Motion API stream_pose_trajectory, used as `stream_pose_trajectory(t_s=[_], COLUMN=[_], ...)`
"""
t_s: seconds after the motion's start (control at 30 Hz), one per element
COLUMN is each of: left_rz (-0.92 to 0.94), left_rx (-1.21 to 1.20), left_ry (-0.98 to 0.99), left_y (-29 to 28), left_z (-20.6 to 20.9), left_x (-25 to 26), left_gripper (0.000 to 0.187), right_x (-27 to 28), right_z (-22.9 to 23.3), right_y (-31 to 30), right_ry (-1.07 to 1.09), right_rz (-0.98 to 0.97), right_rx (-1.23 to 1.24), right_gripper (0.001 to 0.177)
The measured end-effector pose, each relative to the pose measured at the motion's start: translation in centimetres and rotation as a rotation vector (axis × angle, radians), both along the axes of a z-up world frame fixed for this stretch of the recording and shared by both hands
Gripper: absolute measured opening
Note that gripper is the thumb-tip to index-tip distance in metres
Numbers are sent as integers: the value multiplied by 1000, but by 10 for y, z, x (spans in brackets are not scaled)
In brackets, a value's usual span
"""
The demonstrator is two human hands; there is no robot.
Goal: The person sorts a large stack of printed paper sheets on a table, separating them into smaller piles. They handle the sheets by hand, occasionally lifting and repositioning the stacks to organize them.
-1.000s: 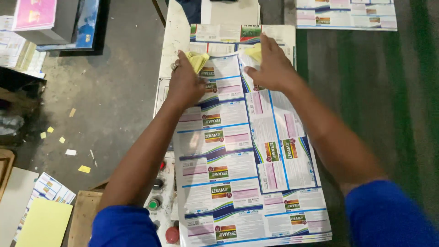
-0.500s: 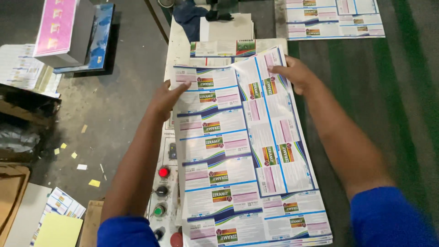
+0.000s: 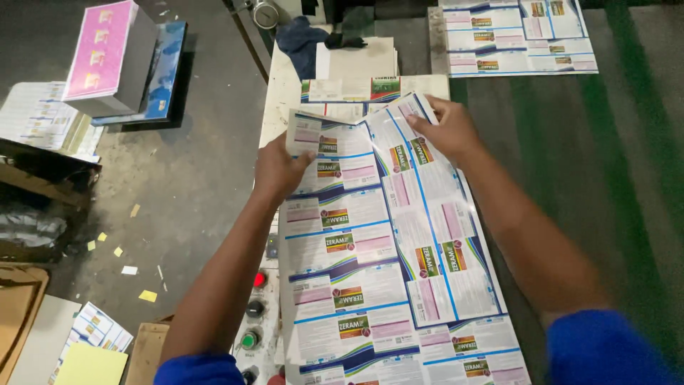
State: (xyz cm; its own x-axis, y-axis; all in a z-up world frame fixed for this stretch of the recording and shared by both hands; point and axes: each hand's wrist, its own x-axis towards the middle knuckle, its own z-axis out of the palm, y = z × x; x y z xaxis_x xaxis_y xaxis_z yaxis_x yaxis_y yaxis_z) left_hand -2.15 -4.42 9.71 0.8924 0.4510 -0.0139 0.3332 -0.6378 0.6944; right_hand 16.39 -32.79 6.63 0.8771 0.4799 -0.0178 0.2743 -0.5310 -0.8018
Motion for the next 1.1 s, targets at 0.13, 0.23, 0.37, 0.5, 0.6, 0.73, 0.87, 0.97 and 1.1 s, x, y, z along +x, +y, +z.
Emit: stream_pose_trajectory(t_s=[0.13,0.23,0.37,0.5,0.6,0.73,0.87,0.97,1.1], left_rz=[104,161,181,-13,-55,35,6,34,-91], left_rx=[-228,-447,-608,-484,-219,-399,-652,-815,-755], left_ry=[-70,-14,-15,-48,-46,-3,-134,-209,-484], left_y=[15,26,14,-11,-9,22,29,12,-32], left_z=[-33,-45,-26,9,1,-36,-19,36,136], left_x=[-5,-2,-15,-27,-21,-15,-28,-54,-117], left_gripper=[40,39,44,48,46,38,37,36,33], right_x=[30,36,10,-27,-25,4,16,3,-84], right_z=[-32,-37,-24,0,4,-29,-22,17,141], right_y=[-20,-36,-34,-14,-7,-17,-44,-73,-119], right_ry=[432,711,686,192,-64,19,173,206,-89], right_rz=[118,100,100,139,97,21,-2,-26,-15], right_rx=[431,505,453,94,-48,47,245,406,434], right_gripper=[62,54,51,53,53,38,32,27,14])
